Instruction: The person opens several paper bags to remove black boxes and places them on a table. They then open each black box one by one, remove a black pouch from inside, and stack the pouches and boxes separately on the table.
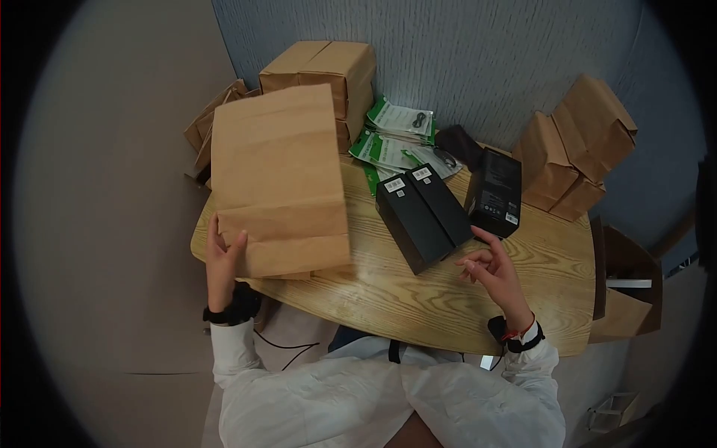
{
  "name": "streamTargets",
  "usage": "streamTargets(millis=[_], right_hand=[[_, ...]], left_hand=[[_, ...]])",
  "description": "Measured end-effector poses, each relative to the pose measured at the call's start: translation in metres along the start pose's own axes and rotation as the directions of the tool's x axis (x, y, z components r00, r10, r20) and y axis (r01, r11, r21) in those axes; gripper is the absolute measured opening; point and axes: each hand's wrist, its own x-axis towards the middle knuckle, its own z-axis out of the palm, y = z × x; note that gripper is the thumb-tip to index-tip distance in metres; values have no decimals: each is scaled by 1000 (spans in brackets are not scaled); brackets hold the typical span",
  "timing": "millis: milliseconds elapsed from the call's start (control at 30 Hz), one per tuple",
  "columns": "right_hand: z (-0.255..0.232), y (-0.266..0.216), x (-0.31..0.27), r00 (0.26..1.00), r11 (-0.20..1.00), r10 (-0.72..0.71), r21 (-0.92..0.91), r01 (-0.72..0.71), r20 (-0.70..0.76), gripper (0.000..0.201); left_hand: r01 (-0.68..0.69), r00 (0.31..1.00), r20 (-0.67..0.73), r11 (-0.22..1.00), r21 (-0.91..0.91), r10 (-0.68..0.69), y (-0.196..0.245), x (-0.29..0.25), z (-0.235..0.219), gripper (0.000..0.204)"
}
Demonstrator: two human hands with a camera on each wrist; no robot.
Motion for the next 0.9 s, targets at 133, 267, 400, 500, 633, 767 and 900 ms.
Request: streamTargets(millis=[133, 267, 400, 500, 633, 767, 900], right_hand=[[-5, -2, -3, 1000, 1000, 14, -15, -15, -27, 56], [-5, -10, -2, 999, 999, -34, -8, 34, -18, 55], [-8, -21, -2, 993, 994, -100, -44, 97, -69, 55], [-8, -28, -1, 982, 986, -157, -77, 149, -108, 55], [-3, -42, 2, 942, 958, -282, -108, 266, -182, 54], [9, -44, 10, 901, 924, -377, -156, 349, -214, 57], [46, -32, 30, 822, 278, -553, -900, 336, 137, 84]], left_hand=[[328, 943, -64, 886, 327, -326, -38, 17, -61, 66], [403, 886, 3, 775, 487, -463, -37, 26, -76, 69], [306, 853, 30, 546, 780, -522, -37, 57, -100, 75], [-10, 981, 91, 428, 904, -170, -24, 94, -106, 71], [-301, 951, 225, 469, 831, 211, 47, 139, -16, 54], [-487, 873, 379, 550, 678, 306, 63, 202, 80, 44], [-705, 679, 497, 292, 647, 539, 33, 242, 163, 47]])
